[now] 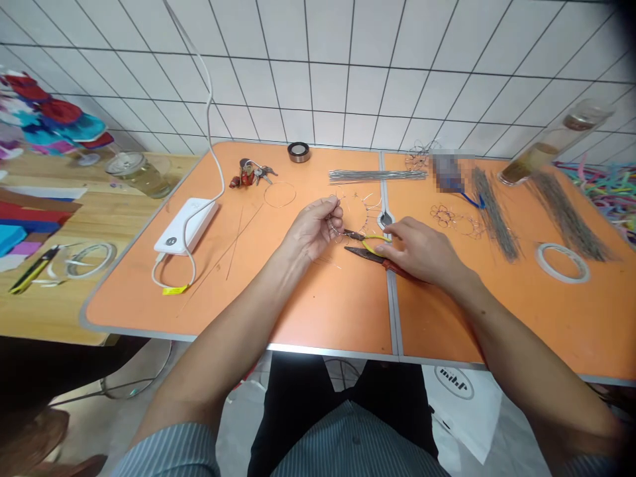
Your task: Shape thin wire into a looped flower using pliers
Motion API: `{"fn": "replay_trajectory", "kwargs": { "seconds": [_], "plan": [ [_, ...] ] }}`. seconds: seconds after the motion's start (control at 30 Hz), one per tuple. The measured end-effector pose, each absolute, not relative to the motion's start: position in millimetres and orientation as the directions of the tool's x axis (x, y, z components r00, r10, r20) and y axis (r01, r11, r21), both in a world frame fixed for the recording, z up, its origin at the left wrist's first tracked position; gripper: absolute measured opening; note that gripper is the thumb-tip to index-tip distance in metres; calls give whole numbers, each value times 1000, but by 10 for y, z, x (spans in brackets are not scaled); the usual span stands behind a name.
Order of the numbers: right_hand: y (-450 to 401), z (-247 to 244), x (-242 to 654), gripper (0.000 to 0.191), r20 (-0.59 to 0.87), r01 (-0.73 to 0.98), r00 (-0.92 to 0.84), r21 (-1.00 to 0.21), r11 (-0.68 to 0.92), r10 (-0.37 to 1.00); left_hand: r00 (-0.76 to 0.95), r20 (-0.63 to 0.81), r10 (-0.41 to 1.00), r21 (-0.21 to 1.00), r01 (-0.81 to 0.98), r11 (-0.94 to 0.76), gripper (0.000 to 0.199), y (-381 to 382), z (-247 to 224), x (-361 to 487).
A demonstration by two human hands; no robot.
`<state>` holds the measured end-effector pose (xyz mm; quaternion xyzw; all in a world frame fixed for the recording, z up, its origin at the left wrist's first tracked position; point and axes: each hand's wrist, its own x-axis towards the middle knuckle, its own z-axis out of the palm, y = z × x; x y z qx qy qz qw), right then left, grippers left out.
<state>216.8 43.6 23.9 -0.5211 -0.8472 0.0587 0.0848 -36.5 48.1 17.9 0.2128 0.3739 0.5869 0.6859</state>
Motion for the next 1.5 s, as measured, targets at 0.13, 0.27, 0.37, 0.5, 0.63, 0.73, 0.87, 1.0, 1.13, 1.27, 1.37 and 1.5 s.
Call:
{"fn": "replay_trajectory", "kwargs": {
  "seconds": [0.13, 0.27, 0.37, 0.5, 0.63, 0.73, 0.87, 1.0, 1.13, 1.27, 1.37, 1.5],
  "plan": [
    [449, 75, 1949, 46, 65, 855, -493, -151, 496, 868, 47, -259, 965, 746, -624, 231, 24, 452, 179, -315],
    [517, 42, 1882, 55, 51, 857, -466, -221, 465, 883, 56, -260, 964, 758, -607, 239, 27, 428, 185, -279],
    [559, 72, 1870, 62, 20, 864, -448, -248, 438, 894, 53, -272, 961, 761, -599, 248, 26, 416, 185, -266],
    [556, 116, 1837, 62, -15, 871, -404, -313, 379, 915, 41, -277, 960, 766, -593, 247, 25, 409, 178, -261],
    [507, 129, 1798, 53, -105, 825, -375, -491, 280, 921, 64, -258, 964, 763, -598, 244, 25, 412, 165, -259],
    [486, 111, 1797, 37, -92, 797, -352, -551, 247, 932, 72, -252, 965, 763, -599, 244, 25, 413, 159, -258],
    [506, 78, 1844, 30, -41, 663, -341, -718, 209, 939, 66, -259, 964, 752, -612, 244, 25, 402, 174, -253],
    [493, 137, 1899, 41, -189, 427, -310, -903, -42, 932, 92, -291, 952, 722, -632, 282, 25, 379, 219, -230],
    [445, 223, 1936, 43, -298, 280, -309, -936, -213, 903, 103, -343, 934, 670, -670, 320, 22, 363, 259, -200],
    [427, 231, 1953, 45, -237, 169, -429, -969, -180, 872, 125, -376, 918, 606, -717, 345, 21, 368, 269, -189],
    [419, 228, 1953, 43, -190, 260, -442, -962, -78, 877, 144, -396, 907, 558, -747, 362, 21, 370, 275, -193],
    [410, 235, 1943, 40, -129, 403, -459, -912, 77, 879, 173, -393, 903, 520, -768, 373, 27, 360, 281, -193]
  ]
}}
